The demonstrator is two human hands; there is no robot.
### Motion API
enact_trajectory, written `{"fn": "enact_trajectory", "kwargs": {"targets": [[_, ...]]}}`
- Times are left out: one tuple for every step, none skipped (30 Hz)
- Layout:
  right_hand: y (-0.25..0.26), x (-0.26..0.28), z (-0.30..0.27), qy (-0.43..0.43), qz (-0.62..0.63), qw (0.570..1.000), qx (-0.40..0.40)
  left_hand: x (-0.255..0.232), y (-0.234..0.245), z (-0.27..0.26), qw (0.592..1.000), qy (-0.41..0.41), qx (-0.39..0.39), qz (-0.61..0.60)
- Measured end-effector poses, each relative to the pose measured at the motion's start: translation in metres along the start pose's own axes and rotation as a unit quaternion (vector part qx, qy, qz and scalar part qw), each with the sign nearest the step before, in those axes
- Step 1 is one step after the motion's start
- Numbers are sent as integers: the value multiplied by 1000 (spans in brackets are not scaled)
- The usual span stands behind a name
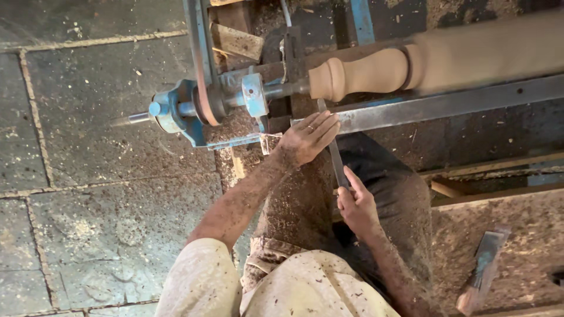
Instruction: The person shapes a rotating wooden blank on a lathe using a chisel and a gouge. They refine the contours of the piece, creating a turned form with distinct curves and ridges.
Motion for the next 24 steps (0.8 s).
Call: {"fn": "enact_trajectory", "kwargs": {"targets": [[1,-2,1,-7,6,1000,3,0,-1,-1,1000,0,0,2],[3,-1,2,10,1,1000,4,0,-2,-2,1000,-1,0,4],[4,0,4,27,-4,1000,5,0,-3,-2,1000,-2,-1,6],[6,1,5,44,-9,999,6,0,-4,-3,1000,2,1,6],[7,0,6,50,-9,999,9,0,-5,-3,1000,6,3,6],[8,0,7,56,-9,998,11,0,-6,-3,1000,9,5,6],[10,0,8,63,-8,998,14,0,-7,-4,1000,11,10,8],[11,-1,9,53,-14,998,16,0,-8,-5,1000,13,16,11],[14,-1,9,43,-19,999,17,0,-10,-5,1000,14,22,13],[16,0,10,33,-24,999,19,-1,-11,-6,1000,16,21,15],[18,1,10,32,-27,999,19,-1,-12,-8,1000,17,20,18],[20,3,11,32,-30,999,20,-1,-13,-9,999,18,19,20],[21,4,11,30,-33,999,20,-1,-14,-11,999,20,18,17],[21,7,10,37,-33,998,26,-2,-14,-12,1000,22,17,15],[22,10,11,45,-32,998,32,-2,-16,-12,1000,23,15,11],[23,14,12,53,-31,997,37,-2,-17,-11,1000,22,15,15],[24,16,12,47,-39,997,39,-3,-17,-11,999,22,15,19],[26,19,12,41,-47,997,40,-3,-18,-10,999,21,15,22],[27,21,13,35,-55,997,41,-3,-18,-9,999,28,18,22],[27,24,13,34,-62,996,47,-3,-18,-9,999,34,20,22],[29,27,12,33,-69,996,53,-4,-19,-10,999,41,23,22],[31,29,12,32,-75,995,59,-6,-19,-13,998,43,25,27],[33,30,12,17,-85,994,60,-6,-21,-14,998,45,26,34],[36,32,12,2,-95,994,61,-7,-21,-16,998,47,28,40]]}}
Point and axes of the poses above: each hand's wrist, its own z-axis towards the middle knuckle, its own y-axis out of the back of the hand, x = y × z, the point moved 6 cm from there along z, towards the middle knuckle, and after that the axes turned 3 degrees about z, right-handed, at the moved point
